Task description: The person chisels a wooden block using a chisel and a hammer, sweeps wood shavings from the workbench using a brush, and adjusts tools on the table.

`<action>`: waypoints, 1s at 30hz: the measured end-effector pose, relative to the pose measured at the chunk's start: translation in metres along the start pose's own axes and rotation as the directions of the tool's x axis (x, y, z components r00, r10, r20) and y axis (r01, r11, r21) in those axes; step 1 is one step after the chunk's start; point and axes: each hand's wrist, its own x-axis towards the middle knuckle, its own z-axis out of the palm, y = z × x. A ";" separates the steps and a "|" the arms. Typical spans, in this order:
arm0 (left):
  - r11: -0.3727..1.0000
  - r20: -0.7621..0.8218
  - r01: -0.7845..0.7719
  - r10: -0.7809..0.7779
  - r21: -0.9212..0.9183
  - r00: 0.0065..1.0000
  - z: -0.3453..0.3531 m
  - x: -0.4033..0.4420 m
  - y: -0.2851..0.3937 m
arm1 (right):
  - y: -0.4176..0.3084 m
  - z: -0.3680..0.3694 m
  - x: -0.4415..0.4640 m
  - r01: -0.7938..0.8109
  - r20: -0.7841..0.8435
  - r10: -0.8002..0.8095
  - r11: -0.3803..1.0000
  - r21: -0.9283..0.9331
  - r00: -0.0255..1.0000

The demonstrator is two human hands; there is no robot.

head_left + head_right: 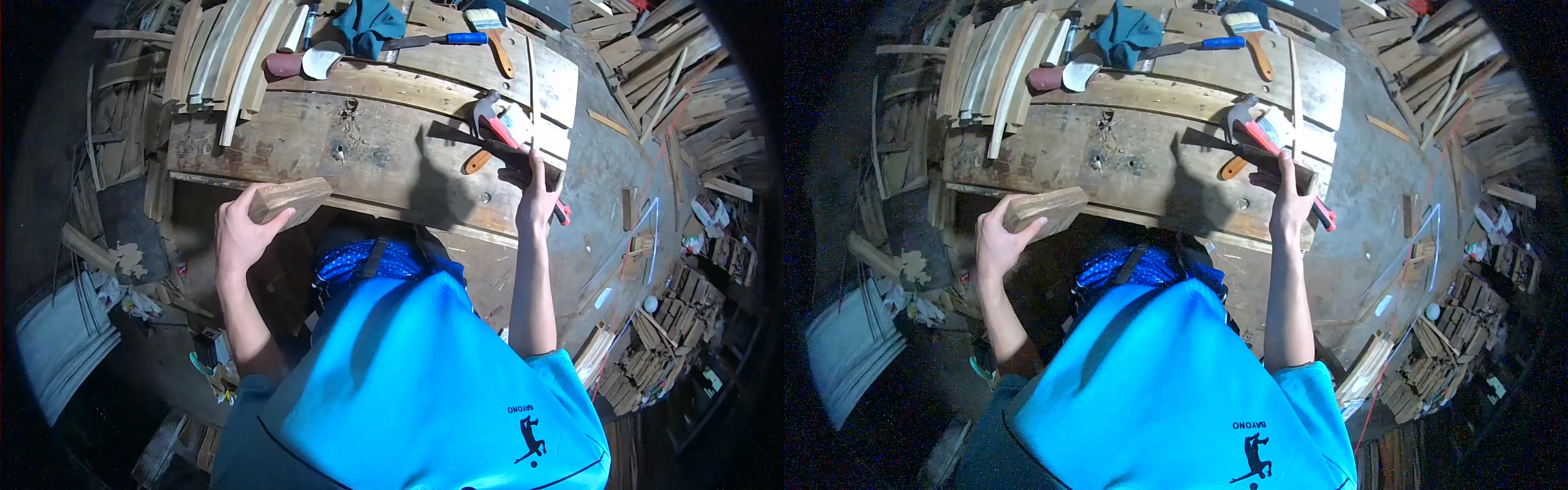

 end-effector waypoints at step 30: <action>0.994 0.011 0.101 -0.100 -0.035 0.995 -0.029 0.003 -0.036 | -0.007 0.059 0.033 0.143 -0.242 -0.197 0.964 -0.224 0.950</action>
